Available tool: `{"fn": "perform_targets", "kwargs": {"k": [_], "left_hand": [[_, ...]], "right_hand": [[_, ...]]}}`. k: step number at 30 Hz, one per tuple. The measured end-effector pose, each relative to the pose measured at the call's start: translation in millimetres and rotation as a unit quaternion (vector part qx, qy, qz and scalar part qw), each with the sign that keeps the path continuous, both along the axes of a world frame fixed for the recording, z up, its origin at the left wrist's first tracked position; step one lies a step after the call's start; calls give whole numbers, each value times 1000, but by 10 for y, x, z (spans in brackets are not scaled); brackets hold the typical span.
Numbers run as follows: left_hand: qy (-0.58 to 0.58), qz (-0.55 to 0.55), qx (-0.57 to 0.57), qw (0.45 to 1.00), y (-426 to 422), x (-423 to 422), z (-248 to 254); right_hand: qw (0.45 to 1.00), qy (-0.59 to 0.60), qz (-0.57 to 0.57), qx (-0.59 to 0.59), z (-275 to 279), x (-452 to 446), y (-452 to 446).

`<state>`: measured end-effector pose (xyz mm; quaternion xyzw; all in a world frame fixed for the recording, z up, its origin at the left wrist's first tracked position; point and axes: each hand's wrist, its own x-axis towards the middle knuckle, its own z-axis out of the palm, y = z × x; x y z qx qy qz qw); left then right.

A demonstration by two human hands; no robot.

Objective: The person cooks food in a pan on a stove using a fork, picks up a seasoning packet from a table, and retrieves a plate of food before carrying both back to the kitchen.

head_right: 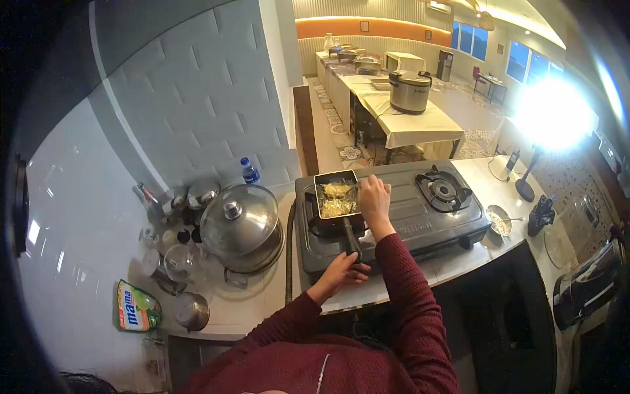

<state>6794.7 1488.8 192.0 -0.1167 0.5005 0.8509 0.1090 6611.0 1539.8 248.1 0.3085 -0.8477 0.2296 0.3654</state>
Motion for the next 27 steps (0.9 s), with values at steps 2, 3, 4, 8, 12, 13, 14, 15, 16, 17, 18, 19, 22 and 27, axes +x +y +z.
{"fn": "perform_targets", "kwargs": {"k": [2,3,4,8,12,13,14,15,16,17,18,19,22,27], "left_hand": [[-9,8,-9,1000,14,-20,50],[-12,12,-14,1000,23,-30,72],[-5,7,-24,1000,9,-74,15],[7,23,-37,999,18,-66,-14],[4,28,-36,999,30,-49,26],[7,27,-37,999,29,-49,20],[2,27,-34,999,34,-44,24],[-3,27,-31,999,40,-38,31],[-7,27,-29,999,45,-31,33],[-5,20,-30,999,39,-40,-7],[-2,13,-31,999,27,-59,-50],[0,7,-32,999,16,-74,-82],[9,-5,-57,998,-10,-84,-96],[2,9,-63,998,5,-78,-64]], "right_hand": [[996,-44,11,-72,28,47,78],[992,-66,16,-108,56,69,125],[965,-175,21,-192,84,181,219],[961,-206,14,-184,-102,242,447],[966,-164,1,-202,-191,214,471],[965,-160,5,-206,-179,205,458],[965,-155,8,-211,-163,194,442],[964,-155,10,-214,-147,186,421],[963,-156,11,-218,-131,183,395],[962,-157,13,-221,-120,184,371],[959,-160,20,-231,-111,184,348],[956,-163,27,-241,-105,183,324],[953,-165,53,-247,-109,169,260],[963,-96,105,-229,-162,141,156]]}}
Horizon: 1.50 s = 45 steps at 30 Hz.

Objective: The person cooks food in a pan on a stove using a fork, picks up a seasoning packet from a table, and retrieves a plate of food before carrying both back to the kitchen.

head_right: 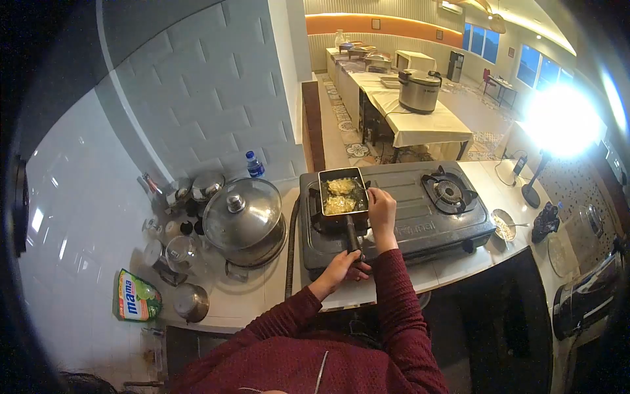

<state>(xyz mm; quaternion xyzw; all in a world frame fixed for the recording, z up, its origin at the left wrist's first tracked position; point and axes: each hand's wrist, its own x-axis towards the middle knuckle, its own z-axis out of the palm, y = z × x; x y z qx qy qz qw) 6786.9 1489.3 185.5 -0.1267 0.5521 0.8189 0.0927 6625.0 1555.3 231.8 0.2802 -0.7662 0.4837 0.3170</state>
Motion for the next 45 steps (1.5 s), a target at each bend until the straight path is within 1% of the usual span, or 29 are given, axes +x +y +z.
{"fn": "perform_targets", "kwargs": {"k": [2,8,12,18,21,24,25,31,37,40,43,45], "left_hand": [[-8,5,-4,1000,2,8,27],[2,-2,9,1000,-11,-3,-28],[13,-7,16,1000,-10,-4,-31],[-4,2,10,1000,-3,21,63],[-6,0,9,1000,-5,6,29],[-1,0,9,1000,-8,-7,-2],[1,1,10,1000,-11,-6,-9],[6,-1,15,1000,-14,-8,-22],[11,5,26,1000,1,20,19],[10,-3,23,1000,-14,6,-3],[7,-5,18,1000,-18,-4,-5],[6,-7,21,1000,-20,-15,-39]], "right_hand": [[1000,4,24,2,-48,-27,-40],[999,13,39,36,-148,-34,-115],[997,-2,63,48,-101,50,-136],[997,21,69,23,-72,59,-147],[994,30,94,53,-10,113,-169],[991,38,108,75,-74,78,-205],[989,31,106,94,-89,70,-195],[992,21,65,107,-137,-18,-89],[995,16,34,93,-91,-31,14],[997,33,37,59,-50,-35,46],[999,21,25,39,55,41,73],[999,25,15,45,-3,-9,89]]}}
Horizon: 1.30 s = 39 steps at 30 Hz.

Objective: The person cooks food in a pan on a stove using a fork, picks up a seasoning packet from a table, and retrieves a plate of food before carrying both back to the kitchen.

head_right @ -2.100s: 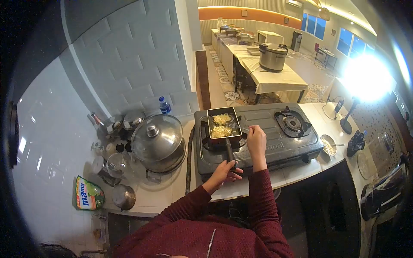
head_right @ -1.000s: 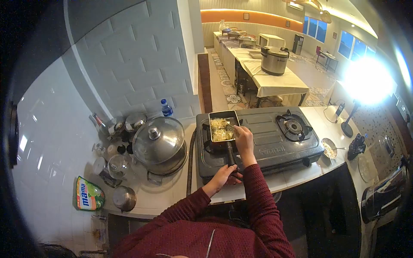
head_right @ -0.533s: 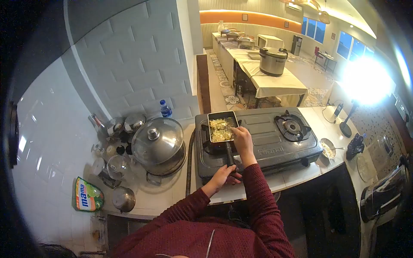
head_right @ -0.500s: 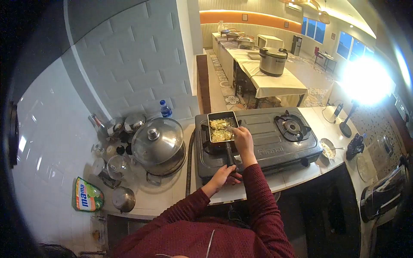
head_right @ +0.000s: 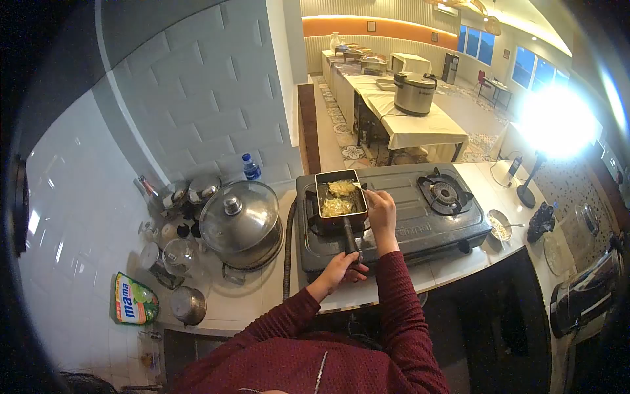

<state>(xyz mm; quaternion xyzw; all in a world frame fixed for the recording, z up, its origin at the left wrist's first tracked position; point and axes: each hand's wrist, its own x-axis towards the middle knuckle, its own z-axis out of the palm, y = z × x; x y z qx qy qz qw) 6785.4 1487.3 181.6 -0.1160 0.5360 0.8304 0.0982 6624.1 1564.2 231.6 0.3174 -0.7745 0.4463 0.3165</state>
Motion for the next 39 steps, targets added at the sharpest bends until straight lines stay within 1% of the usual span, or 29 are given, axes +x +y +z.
{"fn": "perform_targets", "kwargs": {"k": [5,10,13,16,22,25,26,29,33,36,39], "left_hand": [[-1,2,7,1000,3,25,49],[2,0,12,1000,-1,40,66],[-10,1,-3,1000,2,38,90],[-8,-4,-6,1000,-6,30,64],[-7,-5,-9,1000,-9,10,21],[-6,-2,-8,1000,-13,-3,-20],[-8,-1,-8,1000,-19,-1,-18],[-12,2,-4,1000,-13,12,30],[-8,2,2,1000,-7,9,28],[0,-4,1,1000,-17,5,-1],[-1,-8,0,1000,-22,17,2]], "right_hand": [[1000,-14,-5,18,-121,-33,-42],[1000,-17,5,23,-120,39,-159],[999,-29,21,33,-70,106,-213],[999,-6,19,30,-86,79,-235],[999,-11,43,22,-57,85,-256],[996,19,71,53,-114,46,-314],[995,13,74,60,-128,41,-307],[993,34,51,101,-104,-16,-225],[992,20,37,118,-28,-32,-127],[997,35,54,32,33,25,-85],[998,-20,64,4,171,160,9]]}}
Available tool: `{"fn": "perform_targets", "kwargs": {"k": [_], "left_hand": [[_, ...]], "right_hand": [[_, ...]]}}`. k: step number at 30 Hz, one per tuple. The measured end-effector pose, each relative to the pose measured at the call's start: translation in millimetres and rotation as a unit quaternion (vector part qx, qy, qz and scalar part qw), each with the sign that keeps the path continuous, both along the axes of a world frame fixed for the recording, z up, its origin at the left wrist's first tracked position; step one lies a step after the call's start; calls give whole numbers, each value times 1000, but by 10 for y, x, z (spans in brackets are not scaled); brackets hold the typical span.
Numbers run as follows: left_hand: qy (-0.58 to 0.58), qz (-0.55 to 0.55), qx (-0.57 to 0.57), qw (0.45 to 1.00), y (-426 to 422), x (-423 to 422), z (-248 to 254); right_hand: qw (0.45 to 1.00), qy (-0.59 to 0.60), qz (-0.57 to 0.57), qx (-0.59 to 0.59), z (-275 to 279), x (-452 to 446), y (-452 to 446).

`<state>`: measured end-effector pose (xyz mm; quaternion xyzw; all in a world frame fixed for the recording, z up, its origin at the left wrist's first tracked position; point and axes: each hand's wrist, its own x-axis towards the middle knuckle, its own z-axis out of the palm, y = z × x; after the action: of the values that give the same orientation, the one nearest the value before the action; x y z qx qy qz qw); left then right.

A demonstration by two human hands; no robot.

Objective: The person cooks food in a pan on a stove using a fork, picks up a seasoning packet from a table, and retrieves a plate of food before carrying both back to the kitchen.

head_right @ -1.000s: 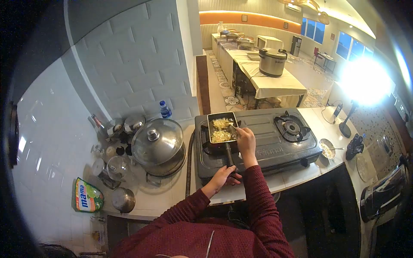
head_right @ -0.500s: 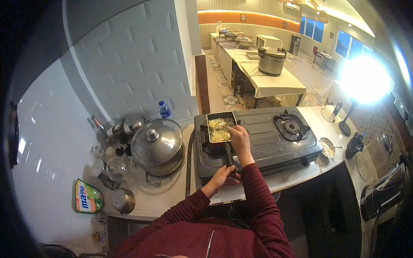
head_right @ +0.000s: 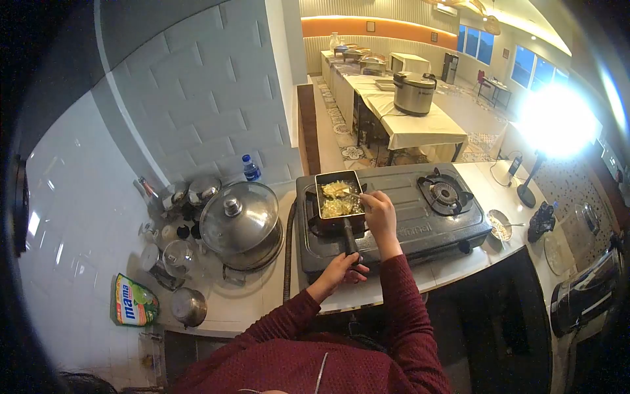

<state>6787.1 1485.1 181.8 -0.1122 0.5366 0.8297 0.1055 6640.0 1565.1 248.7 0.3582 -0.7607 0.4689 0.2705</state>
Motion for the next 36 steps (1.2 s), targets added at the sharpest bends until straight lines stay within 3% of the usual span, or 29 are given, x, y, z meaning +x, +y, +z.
{"fn": "perform_targets", "kwargs": {"k": [1,4,11,22,36], "left_hand": [[-1,-2,0,1000,3,5,8],[-1,1,28,1000,22,43,24],[16,-2,42,999,43,82,13],[22,25,38,999,46,69,-9],[20,12,12,1000,36,79,16]], "right_hand": [[999,22,-23,16,84,81,47],[996,-61,-49,-41,184,288,137],[978,-145,-75,-133,-76,370,136],[998,-32,-35,-29,-69,492,-63],[995,-6,-81,-64,-6,345,125]]}}
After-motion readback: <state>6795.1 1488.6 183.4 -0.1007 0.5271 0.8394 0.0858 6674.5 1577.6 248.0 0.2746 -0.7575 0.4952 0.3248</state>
